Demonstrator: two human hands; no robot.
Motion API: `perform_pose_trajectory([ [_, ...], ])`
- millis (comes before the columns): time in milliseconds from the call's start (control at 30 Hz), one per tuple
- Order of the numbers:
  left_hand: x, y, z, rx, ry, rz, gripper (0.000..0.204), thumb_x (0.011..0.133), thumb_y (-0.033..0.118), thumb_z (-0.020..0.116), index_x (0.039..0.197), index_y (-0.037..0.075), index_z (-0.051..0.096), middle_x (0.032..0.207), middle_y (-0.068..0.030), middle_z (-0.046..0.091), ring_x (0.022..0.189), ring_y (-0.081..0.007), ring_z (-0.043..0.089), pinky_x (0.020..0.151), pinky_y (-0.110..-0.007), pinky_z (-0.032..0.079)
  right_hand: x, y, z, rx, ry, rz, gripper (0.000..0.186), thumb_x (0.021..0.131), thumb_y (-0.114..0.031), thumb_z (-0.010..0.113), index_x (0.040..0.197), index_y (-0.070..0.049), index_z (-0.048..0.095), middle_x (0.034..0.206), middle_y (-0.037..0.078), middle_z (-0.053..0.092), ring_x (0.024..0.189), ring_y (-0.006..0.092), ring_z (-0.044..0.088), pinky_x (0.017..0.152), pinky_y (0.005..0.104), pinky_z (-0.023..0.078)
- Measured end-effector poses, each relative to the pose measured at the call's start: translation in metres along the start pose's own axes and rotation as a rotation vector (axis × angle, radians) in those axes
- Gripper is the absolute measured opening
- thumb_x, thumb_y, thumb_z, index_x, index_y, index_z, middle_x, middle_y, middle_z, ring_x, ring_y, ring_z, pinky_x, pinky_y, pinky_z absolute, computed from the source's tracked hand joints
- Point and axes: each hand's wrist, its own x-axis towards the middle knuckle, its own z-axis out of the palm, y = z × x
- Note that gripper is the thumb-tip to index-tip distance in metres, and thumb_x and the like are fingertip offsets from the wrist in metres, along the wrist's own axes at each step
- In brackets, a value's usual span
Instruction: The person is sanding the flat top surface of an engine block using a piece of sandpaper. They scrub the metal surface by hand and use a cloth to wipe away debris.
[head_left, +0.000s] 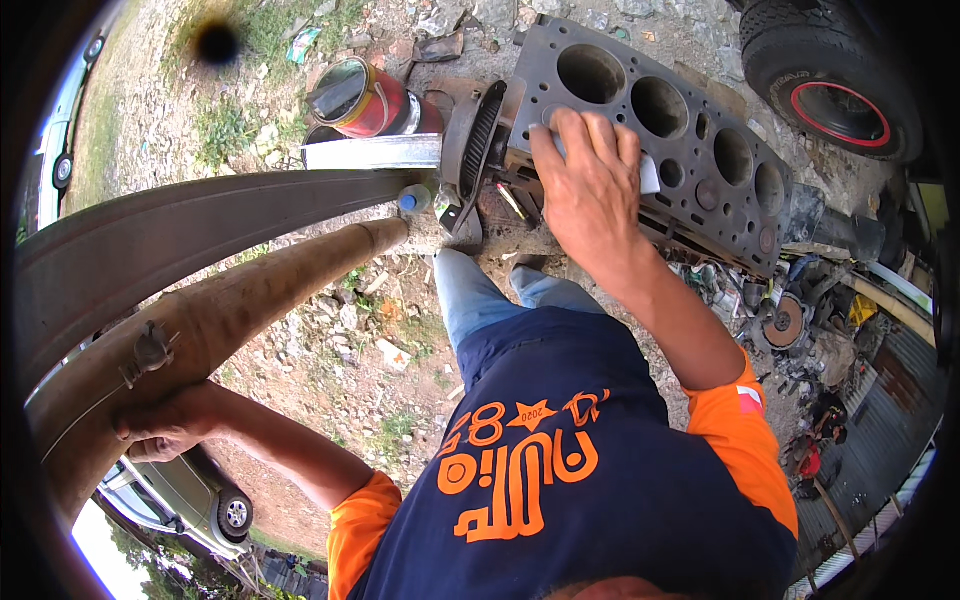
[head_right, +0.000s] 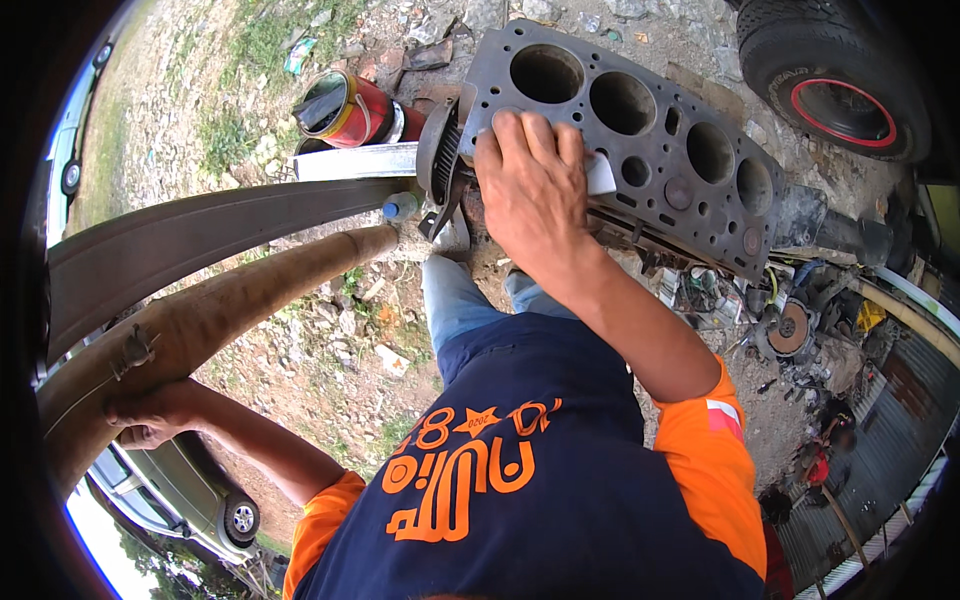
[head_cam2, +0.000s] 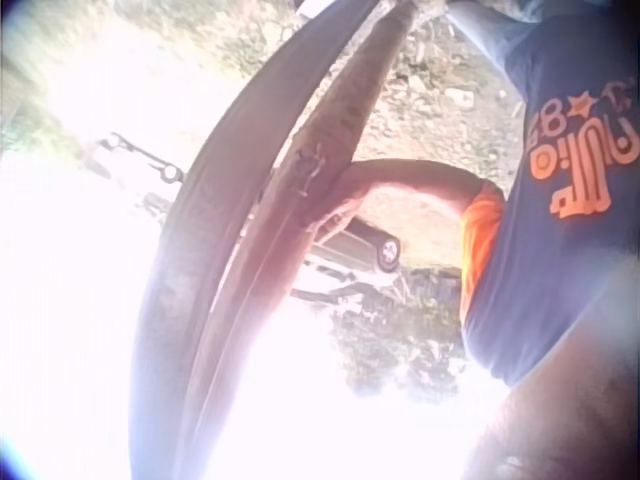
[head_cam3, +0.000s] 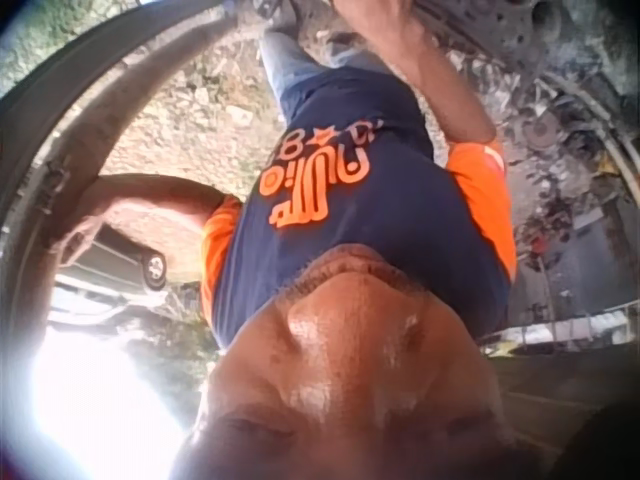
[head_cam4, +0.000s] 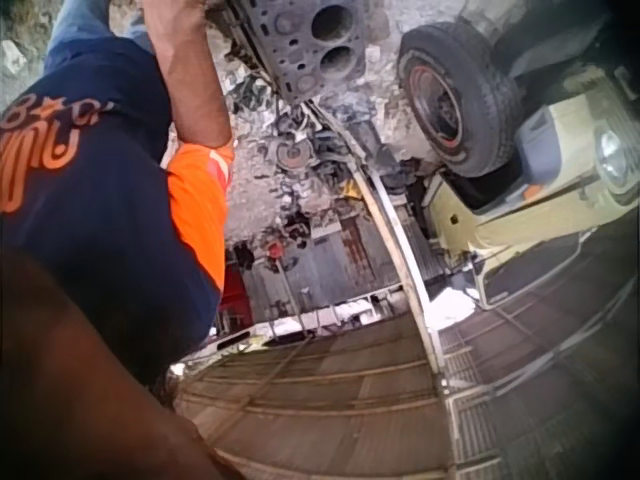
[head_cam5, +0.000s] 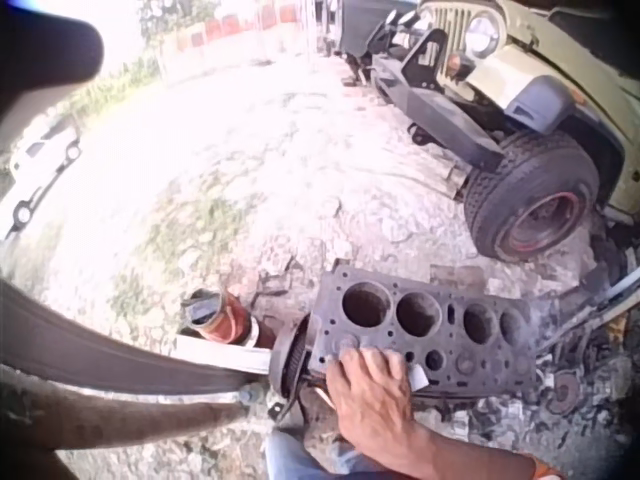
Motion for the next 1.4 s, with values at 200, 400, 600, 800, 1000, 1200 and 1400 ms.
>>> perform_pose_trajectory([
  [200, -0.003, 0.007, 0.004, -0.018, -0.016, 0.032, 0.059, 0.105, 0.046, 0.072, 0.119, -0.009, 0.054, 0.115, -0.0212, 0.065, 0.099, -0.0232, 0.069, 0.091, -0.04, 0.061, -0.007, -0.002, -0.001, -0.044, 0.011, -0.044, 0.024, 0.084, -0.018, 0.07, 0.103, -0.005, 0.076, 0.111, 0.008, 0.064, 0.108, 0.0235, 0.058, 0.095, 0.0422, 0.04],
  [400, -0.008, 0.019, 0.009, 0.011, -0.011, 0.018, 0.063, 0.105, 0.048, 0.07, 0.125, -0.009, 0.056, 0.12, -0.0218, 0.066, 0.102, -0.0234, 0.069, 0.094, -0.04, 0.061, 0.006, -0.005, 0.0, -0.084, -0.069, -0.071, 0.023, 0.086, -0.02, 0.068, 0.102, -0.005, 0.075, 0.111, 0.008, 0.064, 0.11, 0.0235, 0.057, 0.095, 0.0427, 0.04],
  [600, -0.008, 0.02, 0.012, 0.007, 0.044, 0.016, 0.054, 0.104, 0.041, 0.072, 0.108, -0.01, 0.056, 0.102, -0.0204, 0.065, 0.089, -0.0223, 0.066, 0.082, -0.038, 0.06, 0.013, -0.001, 0.005, -0.084, -0.056, -0.061, 0.028, 0.086, -0.019, 0.068, 0.107, -0.003, 0.077, 0.116, 0.009, 0.065, 0.112, 0.0246, 0.057, 0.098, 0.0446, 0.039],
  [800, -0.009, 0.019, 0.012, -0.031, 0.043, 0.038, 0.052, 0.103, 0.041, 0.073, 0.106, -0.009, 0.057, 0.101, -0.0196, 0.065, 0.088, -0.022, 0.066, 0.081, -0.038, 0.059, -0.005, -0.001, -0.002, -0.091, -0.017, -0.105, 0.029, 0.085, -0.02, 0.07, 0.108, -0.004, 0.078, 0.117, 0.009, 0.066, 0.114, 0.0249, 0.057, 0.099, 0.0439, 0.039],
  [1000, -0.007, 0.016, 0.013, -0.053, 0.02, 0.076, 0.051, 0.103, 0.042, 0.073, 0.102, -0.006, 0.056, 0.102, -0.0188, 0.065, 0.089, -0.0224, 0.066, 0.083, -0.039, 0.059, -0.002, -0.004, 0.0, -0.171, -0.099, -0.109, 0.031, 0.086, -0.02, 0.068, 0.11, -0.003, 0.079, 0.124, 0.009, 0.066, 0.118, 0.0242, 0.056, 0.101, 0.044, 0.039],
  [1200, -0.01, 0.023, 0.015, -0.035, 0.03, 0.071, 0.05, 0.104, 0.041, 0.073, 0.105, -0.006, 0.057, 0.104, -0.0188, 0.065, 0.09, -0.0222, 0.067, 0.084, -0.039, 0.059, 0.014, 0.002, -0.002, -0.202, -0.159, -0.157, 0.032, 0.088, -0.023, 0.067, 0.11, -0.002, 0.079, 0.128, 0.011, 0.067, 0.123, 0.0248, 0.057, 0.104, 0.0445, 0.038],
  [1400, -0.011, 0.024, 0.015, -0.055, 0.021, 0.06, 0.051, 0.104, 0.039, 0.072, 0.11, -0.009, 0.057, 0.106, -0.02, 0.066, 0.091, -0.0224, 0.067, 0.084, -0.039, 0.059, 0.013, 0.011, 0.001, -0.101, -0.1, -0.156, 0.03, 0.089, -0.022, 0.068, 0.108, -0.001, 0.078, 0.126, 0.009, 0.066, 0.121, 0.0243, 0.057, 0.103, 0.0457, 0.038],
])
